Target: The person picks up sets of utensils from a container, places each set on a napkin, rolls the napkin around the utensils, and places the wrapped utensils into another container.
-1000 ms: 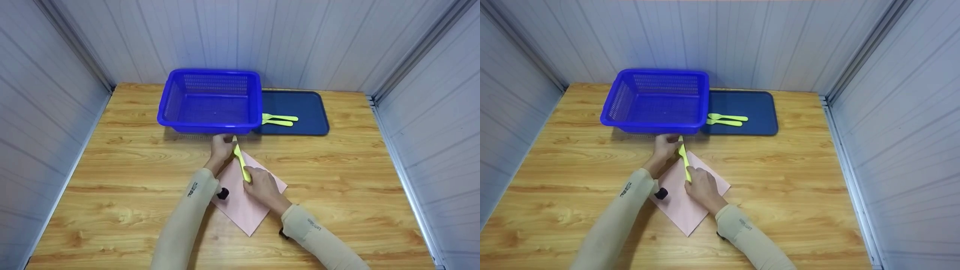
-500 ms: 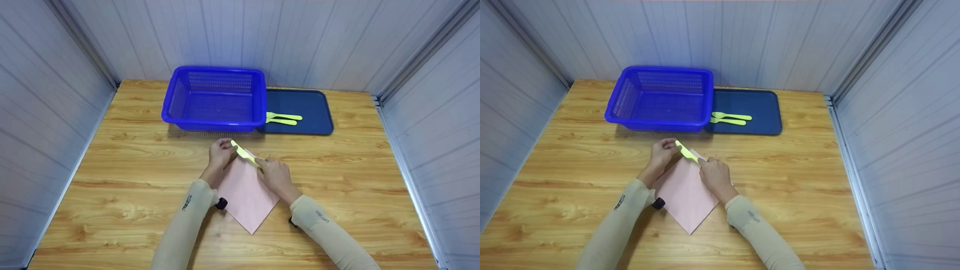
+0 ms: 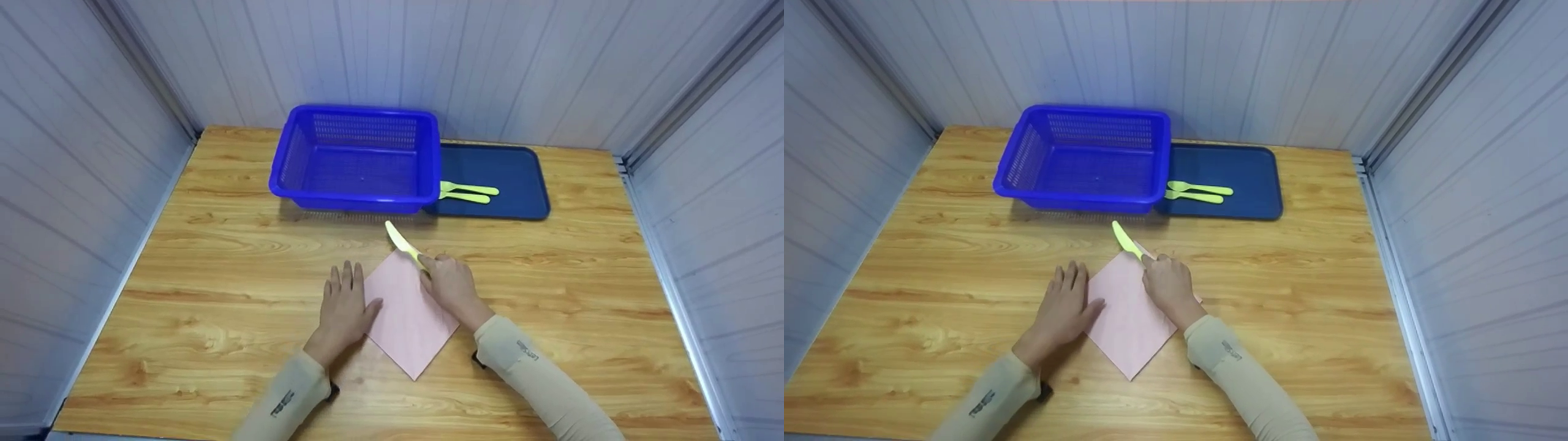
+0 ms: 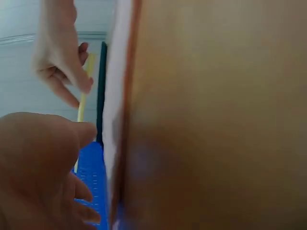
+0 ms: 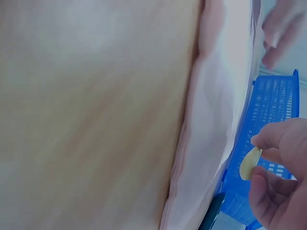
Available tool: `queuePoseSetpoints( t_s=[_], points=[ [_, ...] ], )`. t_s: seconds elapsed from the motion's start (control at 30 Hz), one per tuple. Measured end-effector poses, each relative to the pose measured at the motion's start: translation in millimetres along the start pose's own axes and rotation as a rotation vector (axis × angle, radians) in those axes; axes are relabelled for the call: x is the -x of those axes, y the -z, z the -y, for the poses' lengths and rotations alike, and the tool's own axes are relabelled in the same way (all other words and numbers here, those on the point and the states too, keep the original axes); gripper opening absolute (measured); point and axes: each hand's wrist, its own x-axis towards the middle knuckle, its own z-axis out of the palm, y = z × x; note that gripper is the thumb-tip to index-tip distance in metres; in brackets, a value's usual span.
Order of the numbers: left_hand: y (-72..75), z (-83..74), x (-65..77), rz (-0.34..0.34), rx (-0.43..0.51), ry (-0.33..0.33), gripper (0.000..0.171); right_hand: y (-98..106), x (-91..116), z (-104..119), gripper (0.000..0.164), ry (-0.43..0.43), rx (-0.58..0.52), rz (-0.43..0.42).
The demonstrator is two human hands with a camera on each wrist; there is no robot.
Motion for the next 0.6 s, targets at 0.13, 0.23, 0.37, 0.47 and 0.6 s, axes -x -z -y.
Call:
queuePoseSetpoints(
  t_s=[0.13, 0.23, 0.37, 0.47, 0.6],
  points=[
    [-4.9, 2.0, 14.5, 0.019, -0.032, 0.032, 0.085, -3, -1, 9, 0.024, -0.034, 0.001, 0.007],
    [-5.6, 0.2, 17.1, 0.026, -0.048, 0.015, 0.082, -4, -3, 15, 0.022, -0.064, 0.003, 0.021],
    [-5.8, -1.2, 19.7, 0.047, -0.104, -0.042, 0.076, -5, -7, 24, 0.017, -0.087, 0.000, 0.038],
    [-5.8, -2.1, 21.4, 0.066, -0.156, -0.097, 0.071, -6, -11, 31, 0.010, -0.087, -0.009, 0.046],
    [-4.7, -3.2, 23.4, 0.084, -0.192, -0.168, 0.065, -9, -15, 38, 0.008, -0.081, -0.017, 0.059]
  ],
)
